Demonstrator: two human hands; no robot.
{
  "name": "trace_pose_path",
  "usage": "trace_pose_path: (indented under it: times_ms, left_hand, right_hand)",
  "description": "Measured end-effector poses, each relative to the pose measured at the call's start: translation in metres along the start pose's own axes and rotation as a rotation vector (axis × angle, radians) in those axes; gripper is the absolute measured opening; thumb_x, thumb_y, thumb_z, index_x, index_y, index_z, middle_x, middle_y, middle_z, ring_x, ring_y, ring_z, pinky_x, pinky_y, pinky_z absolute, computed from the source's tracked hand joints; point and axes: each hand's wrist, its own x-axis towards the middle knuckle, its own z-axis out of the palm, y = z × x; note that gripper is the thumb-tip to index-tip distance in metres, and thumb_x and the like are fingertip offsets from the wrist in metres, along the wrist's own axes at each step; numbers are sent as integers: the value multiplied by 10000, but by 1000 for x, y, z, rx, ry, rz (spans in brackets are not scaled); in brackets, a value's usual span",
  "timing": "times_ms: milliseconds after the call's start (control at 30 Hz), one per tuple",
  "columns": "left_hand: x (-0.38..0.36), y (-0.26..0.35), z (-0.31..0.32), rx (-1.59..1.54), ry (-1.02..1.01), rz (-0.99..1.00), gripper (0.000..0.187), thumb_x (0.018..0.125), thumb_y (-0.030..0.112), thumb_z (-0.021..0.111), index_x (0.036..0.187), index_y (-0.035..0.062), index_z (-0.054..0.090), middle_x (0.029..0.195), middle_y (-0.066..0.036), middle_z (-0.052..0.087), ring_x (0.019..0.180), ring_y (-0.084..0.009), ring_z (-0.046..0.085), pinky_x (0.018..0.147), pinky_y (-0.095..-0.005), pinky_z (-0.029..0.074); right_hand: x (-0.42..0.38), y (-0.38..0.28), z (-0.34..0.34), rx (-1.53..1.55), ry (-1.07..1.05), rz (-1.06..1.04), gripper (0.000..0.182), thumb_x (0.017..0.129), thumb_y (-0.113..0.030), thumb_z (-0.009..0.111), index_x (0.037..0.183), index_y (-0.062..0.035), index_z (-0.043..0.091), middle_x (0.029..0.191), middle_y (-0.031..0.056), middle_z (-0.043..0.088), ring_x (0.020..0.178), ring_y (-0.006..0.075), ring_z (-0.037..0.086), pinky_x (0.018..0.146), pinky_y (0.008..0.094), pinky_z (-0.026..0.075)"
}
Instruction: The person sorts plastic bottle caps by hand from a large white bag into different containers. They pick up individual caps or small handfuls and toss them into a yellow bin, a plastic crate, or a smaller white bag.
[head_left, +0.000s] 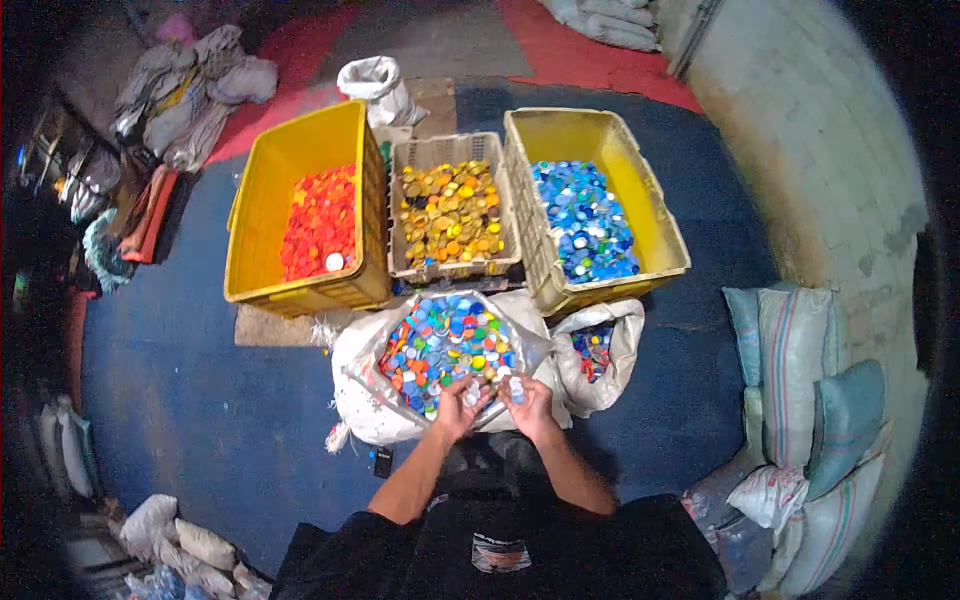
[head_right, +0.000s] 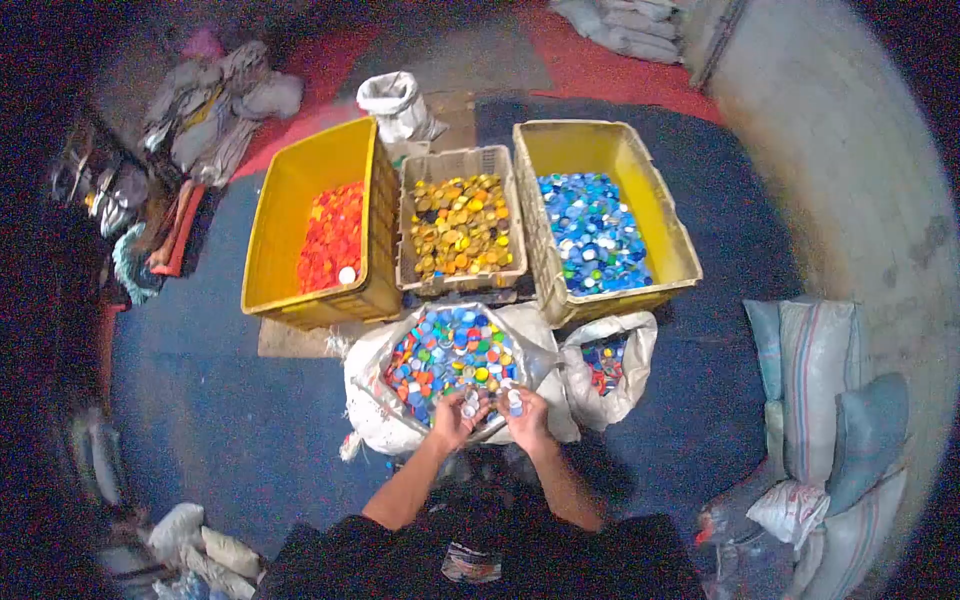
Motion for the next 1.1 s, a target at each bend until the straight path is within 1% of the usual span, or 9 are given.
trace_pose_path:
  times_ms: [333,433,500,567,633,667,900,1033,1100]
  left_hand:
    - [58,-63,92,87,-53,-133,233,896,227,467,993,36,558,944,-124,612,895,-252,591,792,-374,499]
    - [115,-59,158,43,-81,-50,254,899,249,467,968,24,560,929,-138,607,880,-265,587,787,-390,493]
    - [133,-31,222,53,-525,-40,323,891,306,496,987,1,538,919,-143,605,882,-272,587,786,-400,487]
    - [101,-8,309,-93,-320,40,390,868,355,538,1000,-11,511,919,-142,596,882,-287,581,794,-407,479]
    - [117,13,319,-138,-535,-38,438,852,393,564,1031,-1,495,905,-128,582,838,-282,565,762,-398,467]
    - [108,10,329,-33,-312,94,399,859,402,563,993,29,520,916,-117,562,803,-264,536,706,-386,443]
    - [85,-20,162,81,-13,-24,360,911,380,521,1041,46,551,957,-101,563,871,-237,591,798,-356,523]
    - [45,-56,25,179,129,-78,411,925,376,504,1169,46,496,1097,-103,569,970,-226,583,879,-372,509]
    - [12,-63,-11,192,263,-107,277,935,306,479,1034,58,554,858,-41,587,815,-189,602,774,-338,537]
  right_hand:
    - [-8,-68,-14,293,283,-190,320,695,-117,496,975,33,537,895,180,578,886,336,584,892,452,485]
    - [16,-133,22,253,70,-344,244,724,-131,488,896,23,567,902,162,598,861,324,583,873,422,482]
    - [20,-185,63,246,-84,-486,254,755,-162,484,913,-5,604,963,119,632,894,313,582,887,442,461]
    - [16,-231,104,373,-269,-540,73,718,-131,503,728,-59,496,766,90,533,808,277,523,850,438,423]
    - [11,-258,123,292,-176,-531,133,693,-119,521,777,-68,432,796,99,478,845,287,482,879,450,396]
    - [19,-267,118,284,-160,-526,171,698,-120,525,837,-62,443,858,106,489,921,306,485,925,473,382]
    - [36,-191,19,-40,55,-435,431,791,-158,528,1202,-51,453,1207,132,498,1218,390,415,1031,539,346]
    - [28,-105,-47,-440,264,-175,408,808,-114,541,1212,-98,482,926,47,562,788,180,576,692,342,504]
    - [17,-65,-59,-645,328,-92,345,822,-143,565,1159,-80,527,880,51,587,731,165,588,640,308,512]
